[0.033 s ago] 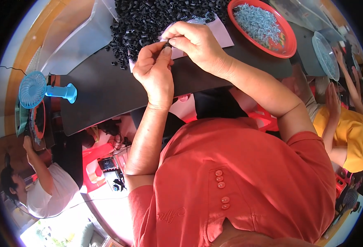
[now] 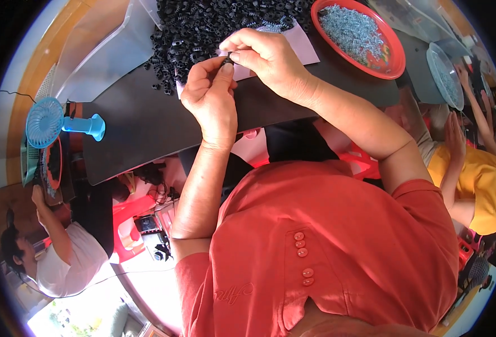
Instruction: The recorder is inserting small silver studs into black plastic assembly components while seated at a workbench.
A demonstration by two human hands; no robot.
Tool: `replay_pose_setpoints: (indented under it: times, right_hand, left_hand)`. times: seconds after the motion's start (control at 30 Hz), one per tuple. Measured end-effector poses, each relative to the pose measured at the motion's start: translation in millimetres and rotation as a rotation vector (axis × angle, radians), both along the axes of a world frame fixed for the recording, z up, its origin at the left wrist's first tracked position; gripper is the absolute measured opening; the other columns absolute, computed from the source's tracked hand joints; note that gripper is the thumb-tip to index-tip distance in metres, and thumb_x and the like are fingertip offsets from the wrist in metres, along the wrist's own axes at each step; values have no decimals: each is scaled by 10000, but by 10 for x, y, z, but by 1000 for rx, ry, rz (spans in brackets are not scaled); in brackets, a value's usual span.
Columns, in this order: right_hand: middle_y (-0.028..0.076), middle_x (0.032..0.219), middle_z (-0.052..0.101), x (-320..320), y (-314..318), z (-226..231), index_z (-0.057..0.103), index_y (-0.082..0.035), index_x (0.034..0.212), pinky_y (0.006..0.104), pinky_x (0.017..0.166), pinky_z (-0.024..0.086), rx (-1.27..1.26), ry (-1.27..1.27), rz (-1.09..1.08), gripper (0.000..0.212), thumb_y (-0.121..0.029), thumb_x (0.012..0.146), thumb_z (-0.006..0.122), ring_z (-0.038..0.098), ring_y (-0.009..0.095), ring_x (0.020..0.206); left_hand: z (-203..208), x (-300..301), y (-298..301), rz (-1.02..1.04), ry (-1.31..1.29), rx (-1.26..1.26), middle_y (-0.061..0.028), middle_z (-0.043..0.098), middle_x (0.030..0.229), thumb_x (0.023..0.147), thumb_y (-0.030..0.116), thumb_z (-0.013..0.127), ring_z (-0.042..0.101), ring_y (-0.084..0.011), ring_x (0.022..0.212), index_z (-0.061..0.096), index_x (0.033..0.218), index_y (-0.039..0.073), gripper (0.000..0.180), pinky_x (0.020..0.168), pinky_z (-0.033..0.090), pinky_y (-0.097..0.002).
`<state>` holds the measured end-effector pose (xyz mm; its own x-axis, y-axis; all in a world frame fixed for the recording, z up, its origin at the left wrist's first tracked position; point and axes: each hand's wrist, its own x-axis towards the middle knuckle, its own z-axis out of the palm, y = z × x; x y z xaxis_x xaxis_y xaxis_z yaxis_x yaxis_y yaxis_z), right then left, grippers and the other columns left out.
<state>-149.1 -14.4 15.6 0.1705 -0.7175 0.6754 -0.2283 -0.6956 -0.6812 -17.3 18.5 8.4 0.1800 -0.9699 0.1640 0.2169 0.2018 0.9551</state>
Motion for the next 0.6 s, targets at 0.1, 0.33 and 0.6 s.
replay_pose_setpoints:
  times: [0.1, 0.33, 0.6]
  right_hand:
    - [149, 795, 647, -2, 8, -9, 611, -13, 906, 383, 613, 511, 5, 70, -45, 86, -41, 826, 629, 646, 329, 715]
    - [148, 788, 623, 2, 54, 0, 574, -12, 851, 421, 606, 491, -124, 198, -122, 61, -28, 810, 616, 623, 358, 726]
    - [135, 778, 620, -21, 51, -1, 591, -11, 898, 379, 591, 482, -162, 203, -105, 72, 1, 829, 604, 626, 315, 694]
  left_hand:
    - [0, 17, -7, 4, -9, 6, -16, 624, 732, 852, -24, 650, 514, -59, 570, 651, 903, -21, 52, 503, 406, -194]
    - [-25, 15, -12, 0, -17, -17, -20, 628, 737, 849, -25, 652, 508, -56, 564, 658, 902, -27, 54, 499, 402, -191]
    - [-20, 18, -13, 2, -11, -10, -20, 631, 735, 837, -26, 650, 501, -54, 564, 667, 902, -33, 67, 512, 407, -194]
